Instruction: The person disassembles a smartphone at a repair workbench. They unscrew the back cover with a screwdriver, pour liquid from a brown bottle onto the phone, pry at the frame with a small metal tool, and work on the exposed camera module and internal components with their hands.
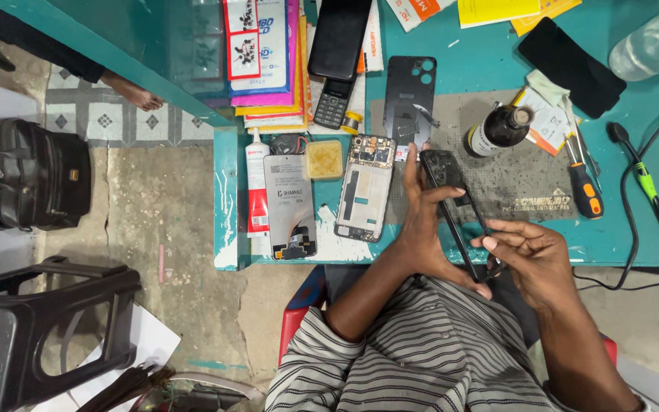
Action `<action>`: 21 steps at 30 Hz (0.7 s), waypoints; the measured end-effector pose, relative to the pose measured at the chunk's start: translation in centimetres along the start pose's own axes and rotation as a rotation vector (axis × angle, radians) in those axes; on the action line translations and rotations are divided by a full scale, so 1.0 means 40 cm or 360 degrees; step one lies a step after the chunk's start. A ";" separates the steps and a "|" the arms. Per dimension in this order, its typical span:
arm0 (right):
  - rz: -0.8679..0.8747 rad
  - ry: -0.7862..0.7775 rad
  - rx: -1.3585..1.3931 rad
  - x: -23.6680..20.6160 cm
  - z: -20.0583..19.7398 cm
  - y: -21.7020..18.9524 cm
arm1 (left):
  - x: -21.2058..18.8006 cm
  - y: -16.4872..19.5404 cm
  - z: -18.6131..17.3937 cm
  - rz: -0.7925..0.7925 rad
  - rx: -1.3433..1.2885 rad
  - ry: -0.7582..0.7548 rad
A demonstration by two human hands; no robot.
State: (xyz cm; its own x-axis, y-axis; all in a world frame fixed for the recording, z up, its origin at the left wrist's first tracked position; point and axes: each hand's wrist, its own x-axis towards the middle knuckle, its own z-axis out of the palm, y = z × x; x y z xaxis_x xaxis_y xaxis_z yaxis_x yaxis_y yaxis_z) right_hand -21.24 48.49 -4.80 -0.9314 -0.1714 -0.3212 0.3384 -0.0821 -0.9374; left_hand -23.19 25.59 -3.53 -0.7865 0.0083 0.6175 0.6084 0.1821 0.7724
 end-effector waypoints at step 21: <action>-0.0222 -0.0077 -0.0294 0.012 -0.031 -0.028 | 0.002 0.016 0.036 -0.0031 0.0139 -0.0022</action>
State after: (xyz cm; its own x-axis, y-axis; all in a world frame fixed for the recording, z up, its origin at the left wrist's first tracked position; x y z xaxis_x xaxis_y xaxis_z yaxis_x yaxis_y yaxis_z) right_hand -22.22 49.72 -4.05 -0.9584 -0.2180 -0.1844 0.1725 0.0724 -0.9823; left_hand -23.01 27.12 -3.18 -0.7999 0.0176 0.5998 0.5818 0.2675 0.7681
